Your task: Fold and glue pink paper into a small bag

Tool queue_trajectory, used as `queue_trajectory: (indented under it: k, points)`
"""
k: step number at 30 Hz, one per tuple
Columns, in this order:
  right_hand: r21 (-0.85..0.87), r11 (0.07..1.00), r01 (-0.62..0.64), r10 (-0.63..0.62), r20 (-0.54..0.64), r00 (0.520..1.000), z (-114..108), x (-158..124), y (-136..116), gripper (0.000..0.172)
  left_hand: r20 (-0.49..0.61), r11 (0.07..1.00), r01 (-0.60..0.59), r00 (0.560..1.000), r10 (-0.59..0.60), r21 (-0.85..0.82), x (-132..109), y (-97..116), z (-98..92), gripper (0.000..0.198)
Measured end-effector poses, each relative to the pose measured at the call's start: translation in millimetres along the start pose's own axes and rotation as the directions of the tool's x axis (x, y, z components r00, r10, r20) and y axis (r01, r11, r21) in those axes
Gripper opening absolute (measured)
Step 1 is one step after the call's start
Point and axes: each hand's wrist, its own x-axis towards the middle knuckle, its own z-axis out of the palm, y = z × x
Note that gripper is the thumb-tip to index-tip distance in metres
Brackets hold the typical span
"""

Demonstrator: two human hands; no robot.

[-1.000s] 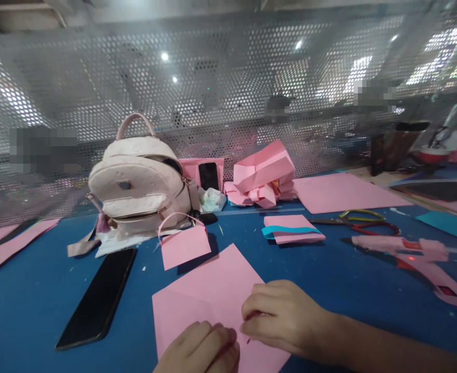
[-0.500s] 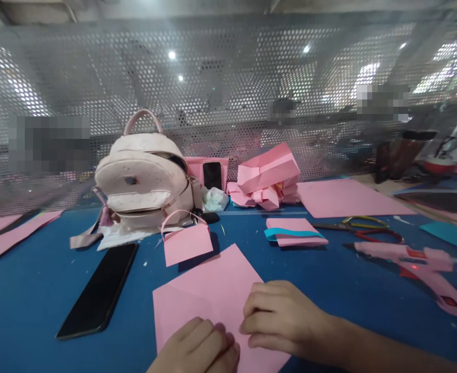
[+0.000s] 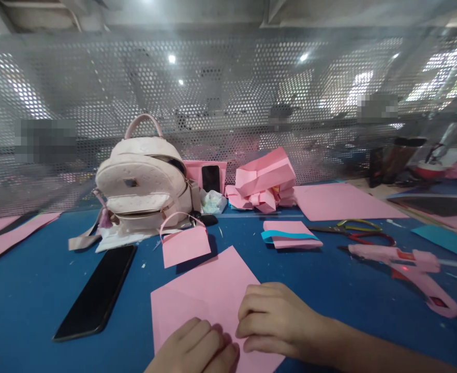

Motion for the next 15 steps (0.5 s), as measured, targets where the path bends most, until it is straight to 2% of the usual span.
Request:
queue_trajectory:
  k: [3,6,10,12,15]
  points:
    - [-0.007,1.0,0.001,-0.001,0.016,1.0,-1,0,0,0.026,-0.012,0.999,-0.007,1.0,0.008,0.033,1,1,-0.1,0.026]
    - [-0.064,0.998,0.028,-0.027,0.015,1.0,-2,0,-1,0.024,-0.053,0.998,-0.017,0.998,0.02,0.066,-5,2,9.2,0.029]
    - [-0.3,0.95,0.092,-0.121,-0.082,0.989,-1,0,-11,0.023,-0.103,0.996,0.001,0.995,0.009,0.091,-10,2,19.6,0.026]
    - [-0.417,0.902,0.108,-0.146,-0.062,0.987,0,0,-22,0.023,-0.114,0.995,-0.005,0.993,0.016,0.098,-10,1,20.1,0.024]
    - [-0.541,0.839,0.049,-0.071,-0.02,0.997,1,-3,-42,0.01,-0.095,0.994,-0.014,0.995,0.024,0.105,-6,1,17.5,0.025]
